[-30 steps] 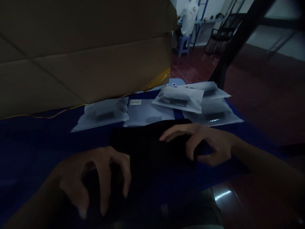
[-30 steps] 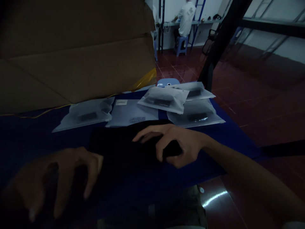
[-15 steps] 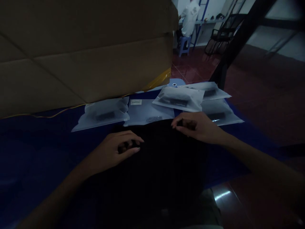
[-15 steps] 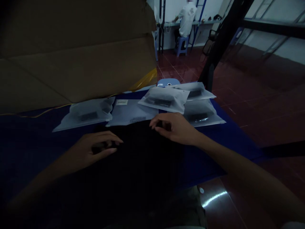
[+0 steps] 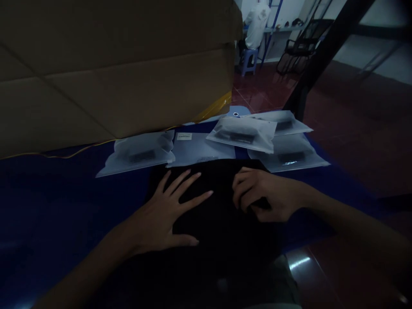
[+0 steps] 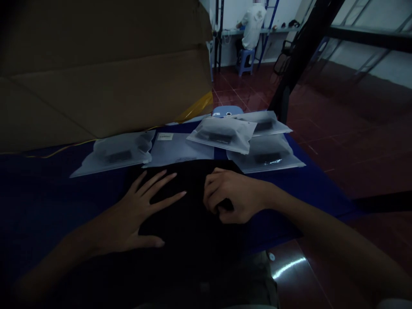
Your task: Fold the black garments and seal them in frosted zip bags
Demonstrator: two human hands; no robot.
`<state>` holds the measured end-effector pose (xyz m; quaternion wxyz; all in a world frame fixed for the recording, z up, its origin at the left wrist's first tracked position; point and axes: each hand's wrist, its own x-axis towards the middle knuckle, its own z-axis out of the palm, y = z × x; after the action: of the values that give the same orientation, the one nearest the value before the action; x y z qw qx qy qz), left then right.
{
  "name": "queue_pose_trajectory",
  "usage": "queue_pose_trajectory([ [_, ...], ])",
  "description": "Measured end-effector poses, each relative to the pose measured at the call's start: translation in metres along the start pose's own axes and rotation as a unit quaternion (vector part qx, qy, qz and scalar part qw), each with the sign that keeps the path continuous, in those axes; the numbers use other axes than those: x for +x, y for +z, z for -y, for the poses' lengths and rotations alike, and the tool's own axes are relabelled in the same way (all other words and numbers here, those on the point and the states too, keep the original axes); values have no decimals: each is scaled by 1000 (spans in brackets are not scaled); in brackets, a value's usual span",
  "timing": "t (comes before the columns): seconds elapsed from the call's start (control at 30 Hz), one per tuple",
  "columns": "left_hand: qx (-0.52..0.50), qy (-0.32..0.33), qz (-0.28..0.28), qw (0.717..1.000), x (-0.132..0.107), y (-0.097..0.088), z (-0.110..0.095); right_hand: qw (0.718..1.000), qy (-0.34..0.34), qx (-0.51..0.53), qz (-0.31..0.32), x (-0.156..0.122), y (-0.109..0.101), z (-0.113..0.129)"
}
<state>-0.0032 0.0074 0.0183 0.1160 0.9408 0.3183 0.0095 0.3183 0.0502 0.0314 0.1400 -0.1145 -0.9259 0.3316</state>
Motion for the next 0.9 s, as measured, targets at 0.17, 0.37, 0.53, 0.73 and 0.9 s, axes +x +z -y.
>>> queue_pose_trajectory([
  [0.17, 17, -35, 17, 999, -7, 2, 6, 966, 57, -193, -165, -2, 8, -9],
  [0.37, 16, -45, 31, 998, -9, 2, 9, 967, 153, -201, -39, -6, 25, -16],
  [0.53, 3, -35, 34, 999, -9, -1, 14, 964, 168, -206, -20, -8, 25, -24],
  [0.73, -8, -33, 6, 999, -9, 3, 16, 963, 168, -207, -30, -9, 22, -27],
  [0.9, 12, -25, -3, 1000, -4, 1, 14, 965, 141, -214, -55, -7, 19, -24],
])
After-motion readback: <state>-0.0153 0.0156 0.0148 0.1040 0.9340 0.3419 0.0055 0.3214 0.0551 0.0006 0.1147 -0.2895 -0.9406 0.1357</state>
